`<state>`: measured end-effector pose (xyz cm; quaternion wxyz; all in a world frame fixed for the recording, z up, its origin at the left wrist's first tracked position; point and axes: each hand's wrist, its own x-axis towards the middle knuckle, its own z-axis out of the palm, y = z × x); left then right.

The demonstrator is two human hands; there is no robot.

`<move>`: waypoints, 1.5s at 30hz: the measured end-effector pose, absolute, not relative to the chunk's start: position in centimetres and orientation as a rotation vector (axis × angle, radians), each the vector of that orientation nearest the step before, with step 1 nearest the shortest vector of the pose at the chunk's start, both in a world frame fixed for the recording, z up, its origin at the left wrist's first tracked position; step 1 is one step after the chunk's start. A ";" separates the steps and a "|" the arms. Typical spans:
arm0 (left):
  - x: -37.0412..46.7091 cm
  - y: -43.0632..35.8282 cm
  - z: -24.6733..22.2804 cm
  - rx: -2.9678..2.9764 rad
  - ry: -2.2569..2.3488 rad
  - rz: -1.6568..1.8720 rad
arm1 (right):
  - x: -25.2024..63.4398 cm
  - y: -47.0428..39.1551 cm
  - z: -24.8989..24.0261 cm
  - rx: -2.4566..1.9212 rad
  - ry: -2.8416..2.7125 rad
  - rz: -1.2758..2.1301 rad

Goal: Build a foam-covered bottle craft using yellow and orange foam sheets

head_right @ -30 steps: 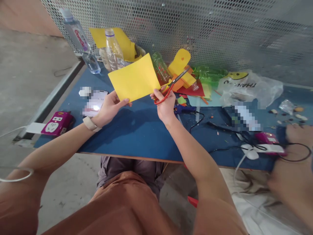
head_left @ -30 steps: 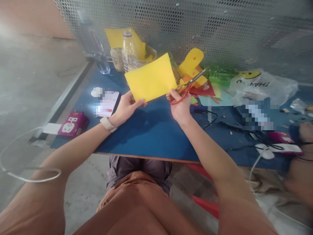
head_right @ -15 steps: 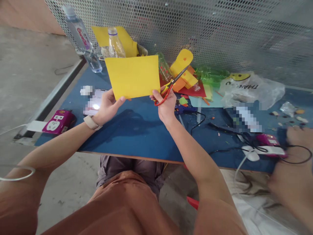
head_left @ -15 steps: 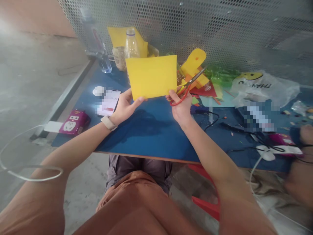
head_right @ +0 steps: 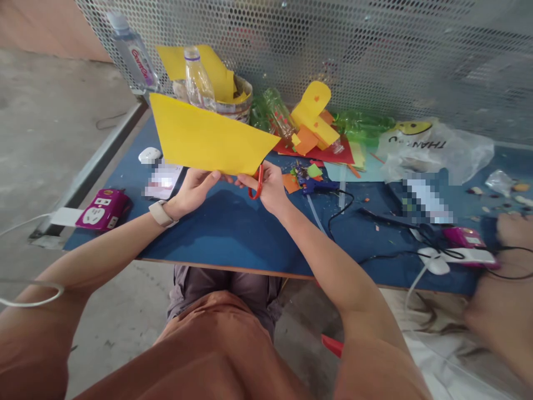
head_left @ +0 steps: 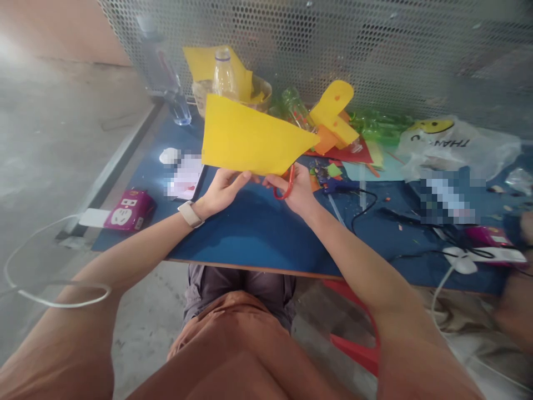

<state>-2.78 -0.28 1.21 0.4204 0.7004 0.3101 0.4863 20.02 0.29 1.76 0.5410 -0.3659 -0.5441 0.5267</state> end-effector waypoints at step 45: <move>-3.7 -0.3 1.5 1.839 1.185 0.983 | 19.0 -0.9 2.8 -0.978 -1.238 1.157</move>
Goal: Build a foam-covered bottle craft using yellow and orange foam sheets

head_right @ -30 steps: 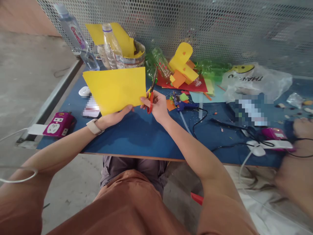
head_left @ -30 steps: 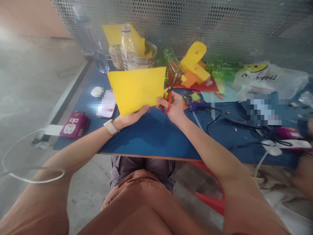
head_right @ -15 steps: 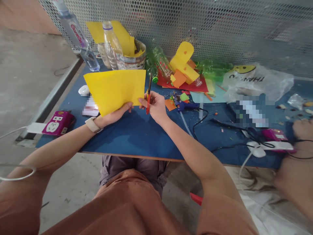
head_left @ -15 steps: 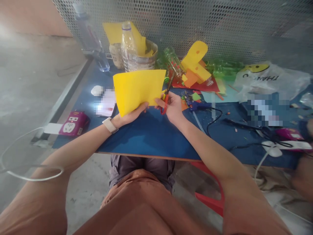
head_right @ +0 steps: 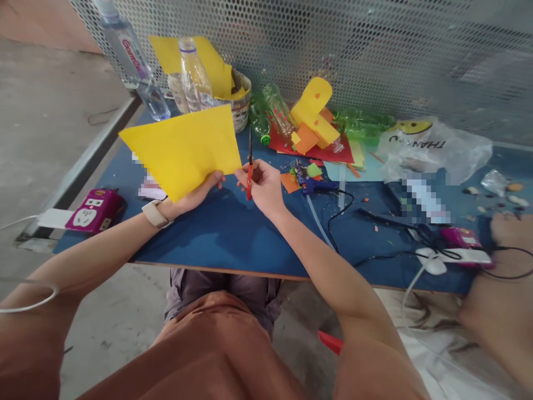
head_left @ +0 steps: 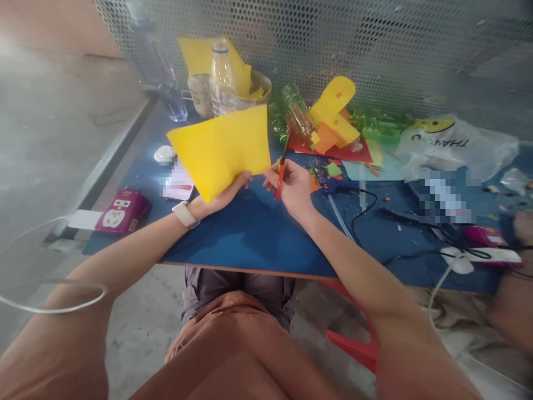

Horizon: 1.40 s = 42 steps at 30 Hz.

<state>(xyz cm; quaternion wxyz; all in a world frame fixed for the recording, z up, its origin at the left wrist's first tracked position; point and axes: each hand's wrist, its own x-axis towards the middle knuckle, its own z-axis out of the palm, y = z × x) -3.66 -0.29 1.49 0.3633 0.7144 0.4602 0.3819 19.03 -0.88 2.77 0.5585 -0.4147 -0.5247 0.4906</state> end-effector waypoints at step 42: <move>-3.8 -2.3 4.9 1.892 1.169 0.907 | 19.4 -5.1 2.9 -1.108 -1.429 1.595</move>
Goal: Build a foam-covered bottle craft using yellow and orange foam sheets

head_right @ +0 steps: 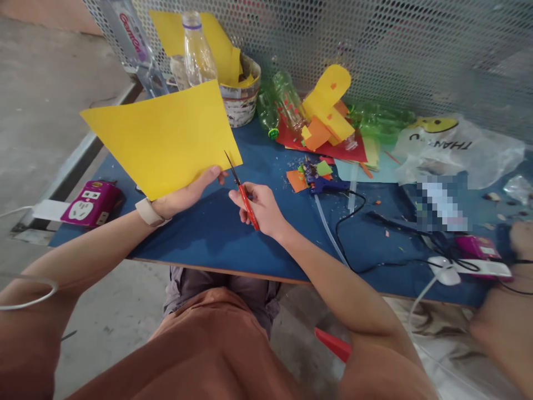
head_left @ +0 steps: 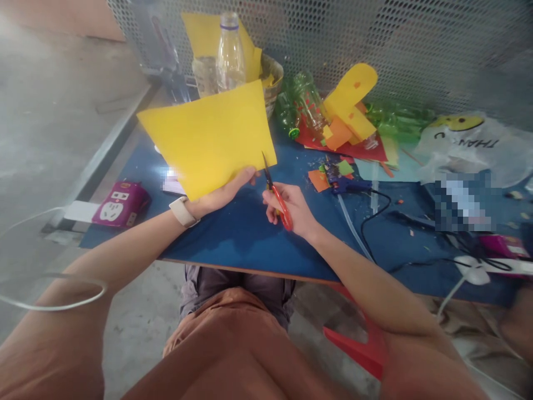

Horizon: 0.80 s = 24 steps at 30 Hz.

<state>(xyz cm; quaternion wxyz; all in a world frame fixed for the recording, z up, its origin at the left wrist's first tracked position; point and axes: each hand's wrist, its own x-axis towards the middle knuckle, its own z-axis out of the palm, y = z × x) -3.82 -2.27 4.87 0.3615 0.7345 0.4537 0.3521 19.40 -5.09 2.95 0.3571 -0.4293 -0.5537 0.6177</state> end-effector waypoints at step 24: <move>-3.4 -2.2 4.5 1.864 1.165 0.939 | 19.5 -5.2 1.7 -1.092 -1.481 1.506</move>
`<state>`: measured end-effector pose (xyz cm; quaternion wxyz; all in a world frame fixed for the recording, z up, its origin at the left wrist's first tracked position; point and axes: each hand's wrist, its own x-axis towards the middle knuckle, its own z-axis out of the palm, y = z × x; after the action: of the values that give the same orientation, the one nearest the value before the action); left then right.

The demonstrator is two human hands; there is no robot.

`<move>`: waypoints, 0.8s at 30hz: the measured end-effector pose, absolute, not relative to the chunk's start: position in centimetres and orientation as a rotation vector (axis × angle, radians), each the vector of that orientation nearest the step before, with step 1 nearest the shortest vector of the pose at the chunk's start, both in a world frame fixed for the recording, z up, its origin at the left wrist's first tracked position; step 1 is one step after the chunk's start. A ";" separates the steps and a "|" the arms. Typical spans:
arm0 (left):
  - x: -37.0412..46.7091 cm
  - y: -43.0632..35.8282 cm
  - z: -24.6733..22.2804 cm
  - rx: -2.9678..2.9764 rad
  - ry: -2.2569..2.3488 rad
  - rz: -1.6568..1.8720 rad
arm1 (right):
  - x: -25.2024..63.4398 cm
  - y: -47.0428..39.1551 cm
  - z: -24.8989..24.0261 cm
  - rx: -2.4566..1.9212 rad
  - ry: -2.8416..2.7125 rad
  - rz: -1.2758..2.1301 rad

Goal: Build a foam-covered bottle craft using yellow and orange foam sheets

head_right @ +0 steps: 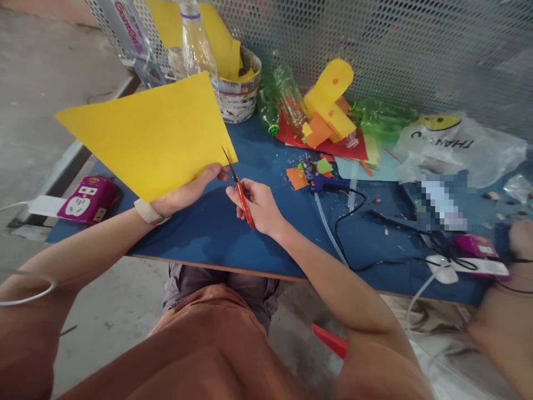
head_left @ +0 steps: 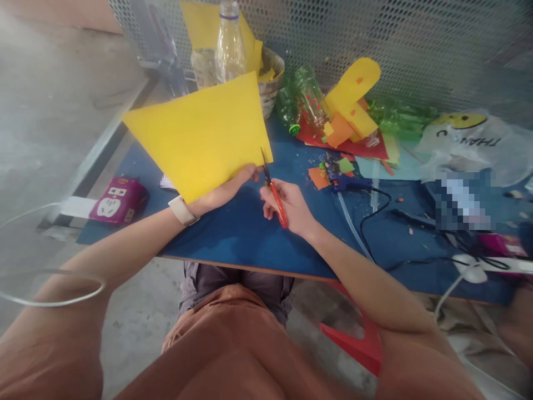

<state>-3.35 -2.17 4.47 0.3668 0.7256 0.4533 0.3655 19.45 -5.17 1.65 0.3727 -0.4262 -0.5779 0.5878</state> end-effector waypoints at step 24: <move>-3.6 -2.4 4.5 1.834 1.181 0.948 | 19.1 -5.3 2.9 -1.145 -1.468 1.526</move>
<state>-3.65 -2.36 4.52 0.3727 0.7156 0.4608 0.3698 19.15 -5.27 2.93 0.3591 -0.4438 -0.5693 0.5916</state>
